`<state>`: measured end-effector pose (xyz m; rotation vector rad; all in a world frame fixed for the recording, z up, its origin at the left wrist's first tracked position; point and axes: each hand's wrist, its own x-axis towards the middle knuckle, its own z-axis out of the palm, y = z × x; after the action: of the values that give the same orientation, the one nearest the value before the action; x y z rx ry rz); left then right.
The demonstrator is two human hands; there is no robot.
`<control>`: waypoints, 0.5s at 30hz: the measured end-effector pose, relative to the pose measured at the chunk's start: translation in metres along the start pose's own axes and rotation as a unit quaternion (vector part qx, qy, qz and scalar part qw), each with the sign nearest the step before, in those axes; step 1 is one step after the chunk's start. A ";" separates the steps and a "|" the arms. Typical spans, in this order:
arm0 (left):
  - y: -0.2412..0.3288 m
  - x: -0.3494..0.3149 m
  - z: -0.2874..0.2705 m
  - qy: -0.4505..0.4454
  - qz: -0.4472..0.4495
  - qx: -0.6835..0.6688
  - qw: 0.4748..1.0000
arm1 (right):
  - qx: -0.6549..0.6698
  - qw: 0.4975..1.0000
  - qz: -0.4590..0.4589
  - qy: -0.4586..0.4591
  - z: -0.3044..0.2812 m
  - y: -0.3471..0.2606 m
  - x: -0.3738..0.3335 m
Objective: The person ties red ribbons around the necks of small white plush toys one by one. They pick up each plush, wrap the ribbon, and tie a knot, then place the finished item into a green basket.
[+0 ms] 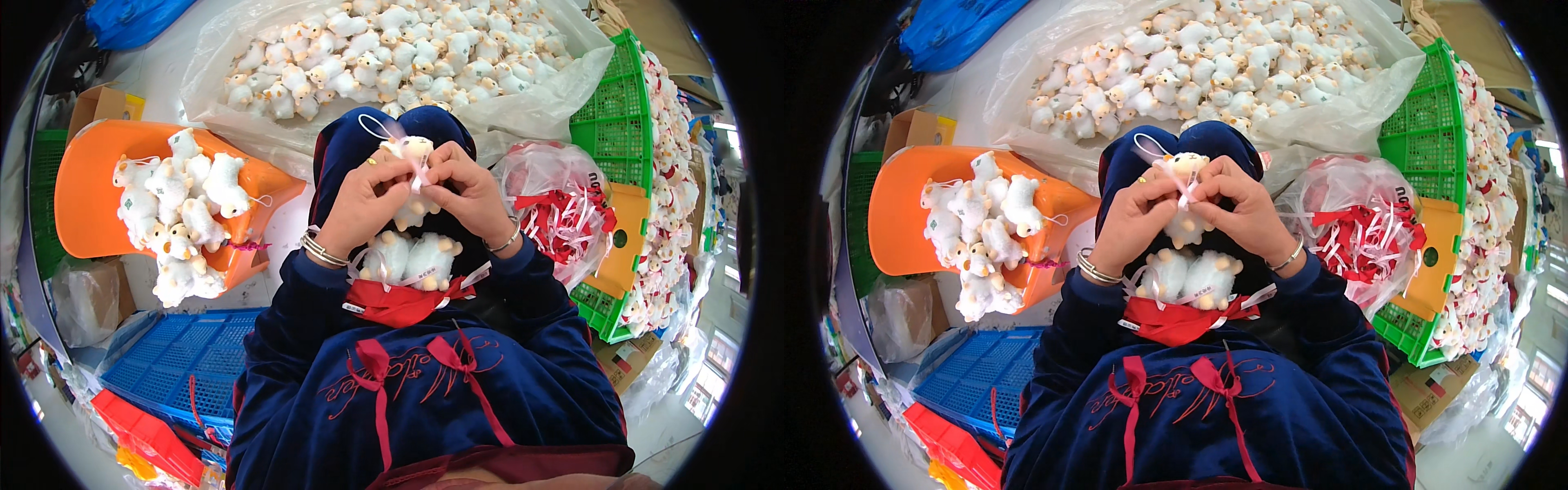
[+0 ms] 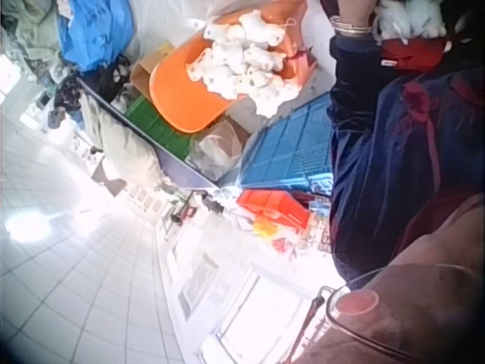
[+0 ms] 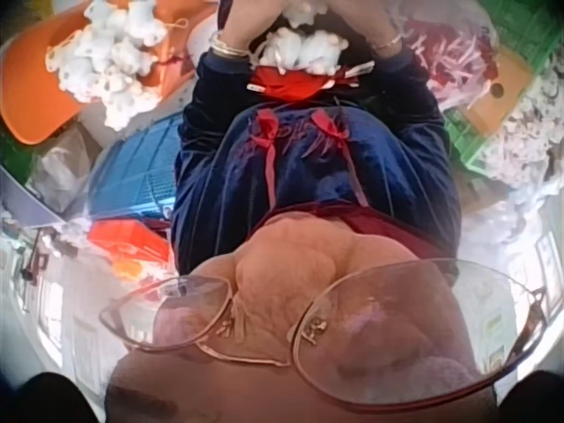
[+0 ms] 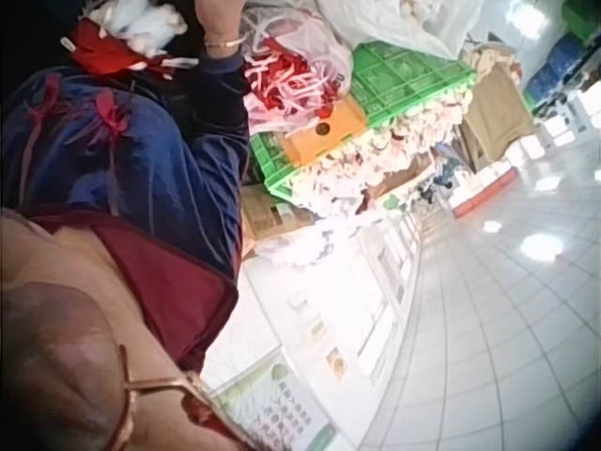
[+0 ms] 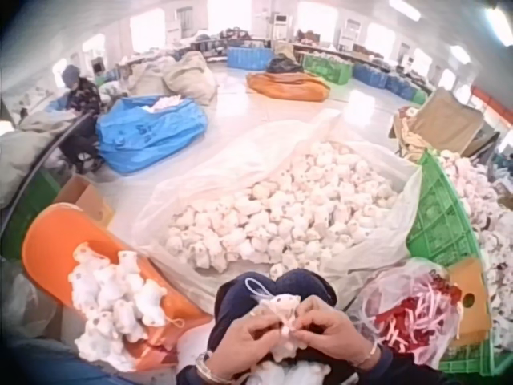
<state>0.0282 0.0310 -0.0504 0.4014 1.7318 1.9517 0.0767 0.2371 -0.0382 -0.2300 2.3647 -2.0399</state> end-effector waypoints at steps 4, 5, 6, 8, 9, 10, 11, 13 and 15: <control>0.013 0.001 0.006 -0.015 0.046 0.083 0.995 | -0.049 0.999 -0.012 0.005 0.008 -0.014 0.003; 0.001 0.002 0.010 0.004 0.080 0.081 0.993 | -0.048 0.999 0.001 0.012 0.010 -0.016 0.004; 0.001 0.002 0.012 0.013 0.075 0.085 0.993 | -0.052 0.999 -0.006 0.008 0.011 -0.017 0.005; 0.003 0.001 0.015 0.032 0.062 0.094 0.993 | -0.059 0.998 -0.020 0.000 0.012 -0.018 0.006; 0.001 0.001 0.017 0.038 0.054 0.045 0.997 | -0.040 0.999 -0.010 0.007 0.010 -0.019 0.007; 0.000 0.002 0.018 0.050 0.049 0.059 0.996 | -0.022 1.000 -0.001 0.013 0.005 -0.020 0.008; 0.001 0.002 0.019 0.061 0.045 0.072 0.994 | -0.003 1.000 0.009 0.019 0.002 -0.021 0.009; -0.001 0.004 0.024 0.085 0.059 0.075 0.992 | 0.090 0.993 0.055 0.048 -0.003 -0.019 0.007; -0.007 0.005 0.025 0.084 0.046 0.034 0.995 | -0.023 0.999 0.021 0.009 -0.009 -0.019 0.009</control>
<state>0.0382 0.0553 -0.0543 0.3551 1.9207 2.0480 0.0691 0.2419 -0.0169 -0.1619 2.4076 -1.9793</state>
